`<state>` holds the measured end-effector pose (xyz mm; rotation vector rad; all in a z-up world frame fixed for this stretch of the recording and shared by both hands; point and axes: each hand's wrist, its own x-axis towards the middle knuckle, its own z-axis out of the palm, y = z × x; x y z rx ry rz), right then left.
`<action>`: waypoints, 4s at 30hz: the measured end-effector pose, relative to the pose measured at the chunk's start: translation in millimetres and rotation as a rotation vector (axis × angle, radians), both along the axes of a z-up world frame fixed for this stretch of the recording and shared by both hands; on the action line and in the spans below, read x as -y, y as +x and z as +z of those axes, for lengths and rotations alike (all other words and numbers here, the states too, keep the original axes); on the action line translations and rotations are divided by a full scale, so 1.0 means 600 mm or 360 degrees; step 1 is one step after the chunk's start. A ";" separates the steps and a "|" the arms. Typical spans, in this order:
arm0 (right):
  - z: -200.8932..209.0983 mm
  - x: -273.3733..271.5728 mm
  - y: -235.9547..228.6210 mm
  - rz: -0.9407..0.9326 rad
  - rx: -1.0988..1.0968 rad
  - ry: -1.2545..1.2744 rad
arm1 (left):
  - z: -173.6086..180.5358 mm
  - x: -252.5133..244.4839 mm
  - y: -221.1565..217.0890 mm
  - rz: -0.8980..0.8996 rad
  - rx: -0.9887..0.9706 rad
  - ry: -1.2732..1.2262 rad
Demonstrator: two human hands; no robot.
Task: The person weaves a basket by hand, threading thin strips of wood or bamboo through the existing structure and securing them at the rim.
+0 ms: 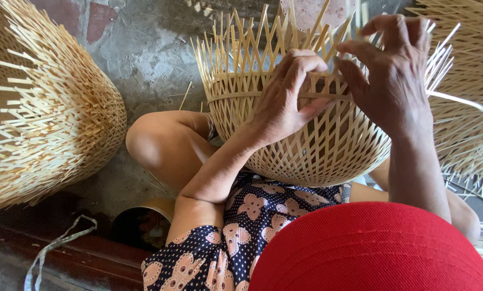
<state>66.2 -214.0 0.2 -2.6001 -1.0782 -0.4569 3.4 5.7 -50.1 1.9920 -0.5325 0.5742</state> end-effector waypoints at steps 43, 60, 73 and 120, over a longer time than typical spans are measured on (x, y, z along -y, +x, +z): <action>0.034 -0.112 0.046 0.0006 -0.0624 -0.0055 | -0.022 0.012 -0.059 0.0421 0.0087 0.0119; 0.047 -0.120 0.018 0.0230 -0.1081 0.0937 | -0.019 0.020 -0.051 0.0447 0.0099 0.0172; -0.224 0.259 -0.055 -0.0913 -0.0444 0.2129 | -0.080 -0.131 -0.056 0.0742 0.0108 -0.0324; -0.055 0.107 -0.057 -0.0454 -0.0784 0.1094 | 0.004 -0.016 -0.014 0.0297 0.0144 0.0511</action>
